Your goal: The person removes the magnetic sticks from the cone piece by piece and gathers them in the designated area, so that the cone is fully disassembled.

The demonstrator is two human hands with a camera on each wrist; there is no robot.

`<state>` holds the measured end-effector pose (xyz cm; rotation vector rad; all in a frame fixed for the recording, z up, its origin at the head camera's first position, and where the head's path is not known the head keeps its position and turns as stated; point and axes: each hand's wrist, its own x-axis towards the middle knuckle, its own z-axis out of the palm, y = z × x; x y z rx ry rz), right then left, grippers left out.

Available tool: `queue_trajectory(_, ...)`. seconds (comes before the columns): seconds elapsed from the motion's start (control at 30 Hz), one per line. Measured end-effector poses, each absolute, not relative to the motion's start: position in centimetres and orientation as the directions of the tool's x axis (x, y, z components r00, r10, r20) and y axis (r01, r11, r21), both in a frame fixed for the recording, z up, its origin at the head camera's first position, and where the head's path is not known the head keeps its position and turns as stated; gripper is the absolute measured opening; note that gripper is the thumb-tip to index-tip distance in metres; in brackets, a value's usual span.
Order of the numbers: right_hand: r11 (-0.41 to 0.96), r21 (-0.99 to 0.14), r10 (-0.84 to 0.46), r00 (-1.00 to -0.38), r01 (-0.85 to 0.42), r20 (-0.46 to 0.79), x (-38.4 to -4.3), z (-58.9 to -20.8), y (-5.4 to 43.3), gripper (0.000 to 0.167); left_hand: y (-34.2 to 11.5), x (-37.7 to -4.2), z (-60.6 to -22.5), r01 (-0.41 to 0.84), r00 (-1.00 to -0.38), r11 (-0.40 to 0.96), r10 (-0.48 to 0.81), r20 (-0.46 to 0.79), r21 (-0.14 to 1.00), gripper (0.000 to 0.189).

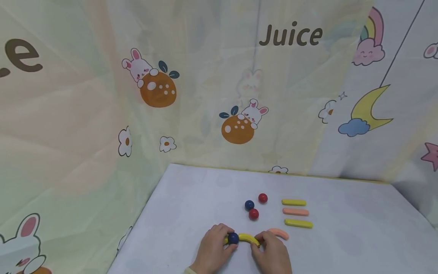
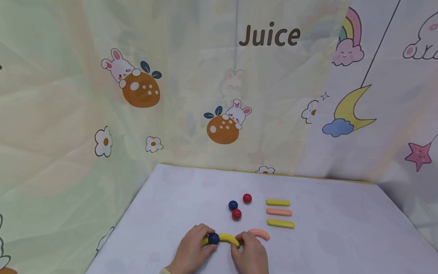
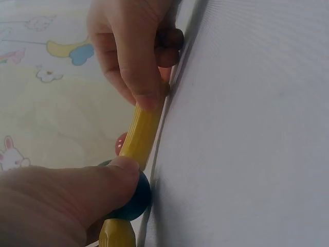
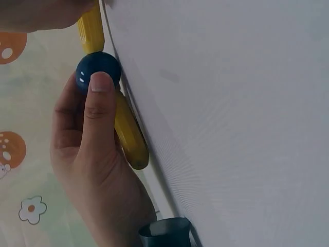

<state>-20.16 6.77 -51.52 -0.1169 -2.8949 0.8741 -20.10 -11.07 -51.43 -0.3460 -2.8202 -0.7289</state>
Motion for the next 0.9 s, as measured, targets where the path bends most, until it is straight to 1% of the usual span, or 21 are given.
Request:
queue_trajectory(0.17,0.819,-0.572,0.101,-0.994,0.053,0.053,-19.9,-51.4,7.7,0.022,-10.9,-20.1,-51.3,0.239,-0.956,0.863,0.13,0.263,0.445,0.034)
queue_trajectory(0.37,0.789,-0.608,0.124,-0.992,0.085,0.023,-19.3,-51.1,10.2,0.023,-10.8,-20.2,-51.3,0.186,-0.965,0.867,0.075,0.25,0.461,0.036)
queue_trajectory(0.6,0.791,-0.606,0.158,-0.985,0.082,0.074,-18.9,-51.2,13.0,0.027,-11.0,-20.4,-51.6,0.193,-0.965,0.856,0.078,0.249,0.479,0.037)
queue_trajectory(0.77,0.807,-0.579,0.171,-0.984,0.115,0.043,-18.9,-51.4,14.3,0.026,-11.2,-20.4,-51.7,0.191,-0.968,0.853,0.082,0.235,0.486,0.037)
queue_trajectory(0.9,0.829,-0.552,0.169,-0.981,0.089,0.096,-18.8,-51.7,15.1,0.023,-11.1,-20.4,-51.7,0.183,-0.972,0.853,0.082,0.221,0.488,0.037)
